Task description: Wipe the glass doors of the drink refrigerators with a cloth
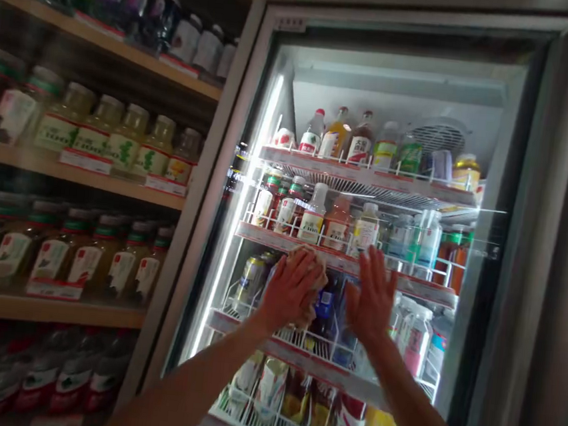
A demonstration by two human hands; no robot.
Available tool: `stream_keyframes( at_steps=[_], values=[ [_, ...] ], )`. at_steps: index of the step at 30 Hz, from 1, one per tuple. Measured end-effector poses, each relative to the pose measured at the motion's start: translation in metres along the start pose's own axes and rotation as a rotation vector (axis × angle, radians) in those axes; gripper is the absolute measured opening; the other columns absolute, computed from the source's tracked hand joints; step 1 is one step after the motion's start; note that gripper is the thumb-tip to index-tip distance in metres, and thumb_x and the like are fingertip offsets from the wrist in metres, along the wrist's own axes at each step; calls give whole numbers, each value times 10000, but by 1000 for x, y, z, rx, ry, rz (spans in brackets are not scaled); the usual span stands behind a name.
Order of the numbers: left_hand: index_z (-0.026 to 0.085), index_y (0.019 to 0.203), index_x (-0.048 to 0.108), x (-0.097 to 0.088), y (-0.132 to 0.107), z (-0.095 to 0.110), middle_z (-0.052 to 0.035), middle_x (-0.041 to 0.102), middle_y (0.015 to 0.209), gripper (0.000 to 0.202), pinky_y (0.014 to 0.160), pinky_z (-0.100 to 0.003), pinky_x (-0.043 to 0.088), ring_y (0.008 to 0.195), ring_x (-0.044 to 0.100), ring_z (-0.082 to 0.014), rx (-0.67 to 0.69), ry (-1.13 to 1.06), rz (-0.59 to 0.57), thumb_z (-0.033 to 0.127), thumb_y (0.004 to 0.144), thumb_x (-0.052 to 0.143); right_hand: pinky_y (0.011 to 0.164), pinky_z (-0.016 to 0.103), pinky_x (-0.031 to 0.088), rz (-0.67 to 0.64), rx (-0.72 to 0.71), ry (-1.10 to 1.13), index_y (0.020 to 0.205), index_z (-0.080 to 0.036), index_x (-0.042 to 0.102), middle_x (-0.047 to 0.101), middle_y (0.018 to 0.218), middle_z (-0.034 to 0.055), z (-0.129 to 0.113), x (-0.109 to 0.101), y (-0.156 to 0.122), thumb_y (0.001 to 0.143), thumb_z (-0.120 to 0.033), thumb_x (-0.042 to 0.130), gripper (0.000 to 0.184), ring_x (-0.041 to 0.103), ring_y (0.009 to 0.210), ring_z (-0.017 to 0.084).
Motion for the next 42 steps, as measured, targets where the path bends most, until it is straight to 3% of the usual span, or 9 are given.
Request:
stream_keyframes(
  at_steps=[5,7,12,14,19,25,32,38,42],
  values=[
    [136,1314,419,-25,-6,-84,-147,392,1413,441,1076,-441,240,1375,232,-235,-395,110,130,319,920,340,1119,496,127,-46,101,-236,1404,-261,306,316,1469,79,64,-28,-8,909,-370,311,506,248,1374,235],
    [106,1323,405,-26,-23,-71,-168,344,1437,456,1070,-447,247,1391,173,-258,-399,96,129,300,915,340,1114,491,145,-48,101,-235,1399,-260,318,336,1459,72,70,-30,-14,905,-359,299,504,263,1368,233],
    [222,1286,477,-11,-73,29,-25,344,1460,427,1112,-409,196,1386,192,-235,200,-42,-147,347,890,379,1104,462,179,50,-81,-280,1384,-250,362,382,1432,83,68,-30,-18,876,-365,293,526,325,1340,239],
    [239,1295,465,-18,-85,13,-12,350,1457,424,1121,-386,181,1389,186,-210,199,-9,-169,338,887,405,1109,456,172,32,-41,-265,1372,-244,387,384,1431,83,69,-30,-17,876,-357,306,515,320,1343,233],
    [120,1376,331,-41,-93,-75,-138,267,1482,490,1095,-431,213,1404,113,-247,-342,140,-20,264,908,359,1122,432,148,-15,116,-214,1331,-209,451,395,1422,82,73,-31,-17,881,-364,330,492,301,1352,219],
    [228,1298,467,-14,-99,15,-23,325,1470,435,1110,-427,193,1392,164,-265,88,24,-159,346,885,394,1110,427,185,40,29,-224,1300,-210,496,438,1389,84,74,-32,-15,872,-400,319,501,353,1325,225],
    [114,1367,342,-41,-94,-69,-157,345,1440,475,1079,-437,226,1403,122,-245,-330,134,3,262,916,318,1096,521,181,85,134,-229,1395,-289,334,325,1458,64,55,-34,-46,872,-357,357,527,288,1353,275],
    [154,1316,446,-17,-86,-1,-111,403,1414,656,1107,-477,145,1394,124,-308,15,-12,-131,586,824,416,1043,576,251,68,5,-324,1412,-233,304,324,1457,112,60,-27,-60,862,-324,364,560,321,1331,320],
    [206,1283,474,-23,-73,-32,-79,443,1390,445,1106,-459,169,1390,173,-251,-41,-2,-89,389,883,407,1061,551,237,77,-21,-346,1400,-189,329,333,1451,132,55,-31,-58,872,-316,377,545,316,1336,308]
  ],
)
Point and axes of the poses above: each hand's wrist, its own y-axis towards the middle knuckle, its own x-axis out of the palm, z = x × y, the point moved 7 cm from there along y, towards the middle knuckle
